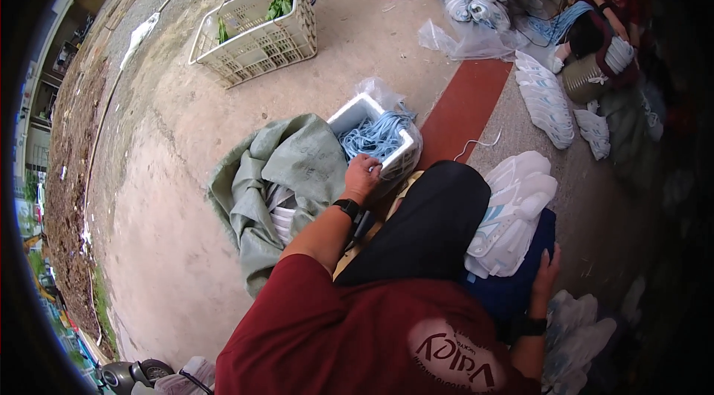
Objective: Lacing white sneakers at a production or assembly station.
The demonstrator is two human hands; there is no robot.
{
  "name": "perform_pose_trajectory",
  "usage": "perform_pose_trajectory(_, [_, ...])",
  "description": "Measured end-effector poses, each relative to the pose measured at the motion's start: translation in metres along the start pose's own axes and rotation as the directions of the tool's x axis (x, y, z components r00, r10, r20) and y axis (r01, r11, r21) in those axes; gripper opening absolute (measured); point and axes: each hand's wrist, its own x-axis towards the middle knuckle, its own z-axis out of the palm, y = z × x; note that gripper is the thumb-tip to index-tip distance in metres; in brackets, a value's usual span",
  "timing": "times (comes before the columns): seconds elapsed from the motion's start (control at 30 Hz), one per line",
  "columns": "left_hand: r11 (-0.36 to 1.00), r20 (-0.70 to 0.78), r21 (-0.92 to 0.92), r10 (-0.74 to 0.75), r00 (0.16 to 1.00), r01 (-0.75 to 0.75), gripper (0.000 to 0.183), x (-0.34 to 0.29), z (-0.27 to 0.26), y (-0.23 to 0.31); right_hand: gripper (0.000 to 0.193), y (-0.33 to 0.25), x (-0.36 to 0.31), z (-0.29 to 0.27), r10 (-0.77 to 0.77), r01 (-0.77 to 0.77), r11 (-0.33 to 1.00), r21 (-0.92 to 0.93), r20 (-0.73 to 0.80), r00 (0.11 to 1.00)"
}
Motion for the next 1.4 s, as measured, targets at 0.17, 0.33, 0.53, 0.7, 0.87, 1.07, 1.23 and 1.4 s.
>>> perform_pose_trajectory(0.17, [0.829,0.132,-0.537,-0.098,0.987,0.154,0.021,0.020,-0.048,0.075,0.047,0.006,0.011,-0.008,0.037,-0.025,0.993,-0.115,0.106,0.994])
perform_pose_trajectory(0.33, [0.723,0.194,-0.617,0.522,0.830,-0.311,0.019,0.007,-0.106,0.187,0.055,-0.165,-0.001,-0.021,-0.562,0.560,0.827,0.057,0.047,0.826])
perform_pose_trajectory(0.53, [0.511,0.324,-0.822,0.783,0.532,-0.251,0.016,-0.041,-0.139,0.285,0.080,-0.224,-0.023,-0.015,-0.745,0.311,0.576,0.756,0.328,0.581])
perform_pose_trajectory(0.7, [0.454,0.439,-0.887,0.764,0.473,0.090,0.019,-0.037,-0.174,0.268,0.032,-0.183,-0.038,-0.054,-0.578,0.111,0.765,0.634,0.601,0.551])
perform_pose_trajectory(0.87, [0.407,0.444,-0.873,0.436,0.783,0.268,0.020,-0.025,-0.188,0.224,0.023,-0.145,-0.052,-0.115,-0.581,0.225,0.718,0.659,0.389,0.715])
perform_pose_trajectory(1.07, [0.470,0.138,-0.864,-0.127,0.982,0.182,0.019,0.004,-0.167,0.131,0.029,-0.103,-0.056,-0.147,-0.548,0.296,0.462,0.836,0.006,0.837])
perform_pose_trajectory(1.23, [0.900,-0.238,-0.323,-0.376,0.895,0.292,0.021,0.025,-0.157,0.020,0.017,-0.094,-0.055,-0.144,-0.607,0.229,0.488,0.843,0.138,0.783])
perform_pose_trajectory(1.4, [0.941,-0.028,-0.135,0.311,0.950,-0.312,0.043,0.001,-0.132,0.148,0.011,-0.143,-0.060,-0.088,-0.365,-0.094,0.733,0.674,0.506,0.782])
